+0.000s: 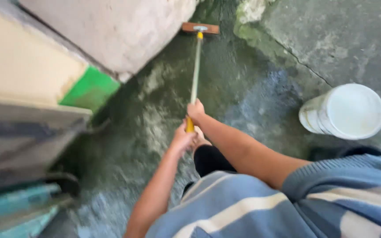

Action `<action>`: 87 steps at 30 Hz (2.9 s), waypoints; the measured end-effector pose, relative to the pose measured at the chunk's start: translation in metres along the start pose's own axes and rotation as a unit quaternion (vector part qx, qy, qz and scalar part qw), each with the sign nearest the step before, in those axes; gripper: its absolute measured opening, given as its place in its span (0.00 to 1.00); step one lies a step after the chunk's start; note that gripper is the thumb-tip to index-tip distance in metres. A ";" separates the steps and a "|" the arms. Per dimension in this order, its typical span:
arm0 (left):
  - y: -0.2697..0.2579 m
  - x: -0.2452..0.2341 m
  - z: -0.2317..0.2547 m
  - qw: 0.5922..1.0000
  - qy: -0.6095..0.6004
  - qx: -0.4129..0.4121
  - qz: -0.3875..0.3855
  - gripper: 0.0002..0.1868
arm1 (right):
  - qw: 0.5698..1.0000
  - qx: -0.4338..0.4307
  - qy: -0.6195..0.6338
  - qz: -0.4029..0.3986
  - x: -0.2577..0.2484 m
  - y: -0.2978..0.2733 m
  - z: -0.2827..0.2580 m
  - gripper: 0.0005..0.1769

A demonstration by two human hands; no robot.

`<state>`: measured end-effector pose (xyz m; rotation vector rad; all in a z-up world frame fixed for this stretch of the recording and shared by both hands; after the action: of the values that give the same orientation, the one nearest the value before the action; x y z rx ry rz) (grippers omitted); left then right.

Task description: The person is scrubbing a concrete floor area with a long-handled brush and water from buckets.

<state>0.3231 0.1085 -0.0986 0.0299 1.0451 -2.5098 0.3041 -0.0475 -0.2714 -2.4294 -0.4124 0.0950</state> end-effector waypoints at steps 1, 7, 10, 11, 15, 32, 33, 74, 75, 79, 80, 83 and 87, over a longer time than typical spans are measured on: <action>0.043 -0.010 0.011 0.999 0.021 0.040 -0.002 0.41 | 0.981 -0.187 -0.050 -0.003 0.003 0.035 -0.024 0.12; 0.064 -0.017 0.005 0.996 0.006 0.047 -0.080 0.50 | 0.999 0.036 0.004 0.019 0.023 -0.006 -0.072 0.12; 0.035 -0.052 0.063 0.995 0.023 0.034 -0.094 0.51 | 0.999 0.010 0.033 0.007 0.053 -0.007 -0.089 0.12; 0.004 -0.059 0.077 0.991 0.016 -0.050 -0.123 0.54 | 0.998 0.005 0.066 0.009 0.058 -0.017 -0.089 0.12; -0.070 -0.132 0.113 0.972 0.053 -0.073 -0.215 0.54 | 0.991 0.063 0.101 0.065 0.097 -0.092 -0.071 0.12; 0.011 -0.162 0.125 0.968 0.208 -0.064 -0.127 0.46 | 0.982 0.003 0.156 0.106 0.127 -0.004 -0.057 0.10; 0.025 -0.158 0.132 0.967 0.213 -0.062 -0.126 0.46 | 0.981 0.000 0.162 0.106 0.123 0.013 -0.063 0.10; 0.386 -0.005 0.449 0.919 0.306 -0.064 -0.242 0.52 | 0.964 0.071 0.213 0.141 0.006 0.394 -0.360 0.13; 0.397 -0.003 0.452 0.918 0.308 -0.062 -0.241 0.52 | 0.964 0.070 0.215 0.141 0.005 0.407 -0.361 0.13; 0.446 0.011 0.472 0.911 0.326 -0.070 -0.242 0.54 | 0.964 0.054 0.194 0.174 -0.008 0.470 -0.369 0.12; 0.454 0.015 0.475 0.908 0.332 -0.084 -0.242 0.54 | 0.959 0.062 0.200 0.190 -0.013 0.482 -0.366 0.12; 0.473 0.027 0.508 0.916 0.327 -0.070 -0.224 0.55 | 0.978 -0.011 0.113 0.173 -0.026 0.517 -0.387 0.14; 0.522 0.058 0.542 0.890 0.391 -0.086 -0.216 0.54 | 0.972 0.003 0.134 0.194 -0.049 0.553 -0.428 0.18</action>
<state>0.5472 -0.6117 -0.0720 0.9211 1.7352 -2.8369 0.4802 -0.7261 -0.2877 -2.4423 0.1858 -0.0638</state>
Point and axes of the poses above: each hand's wrist, its own y-axis towards the middle knuckle, its own x-axis out of the palm, z = x × y, the point moved 9 cm from there along y, towards the middle knuckle, and after that the axes turned 14 degrees about y, right-handed, at the moved point
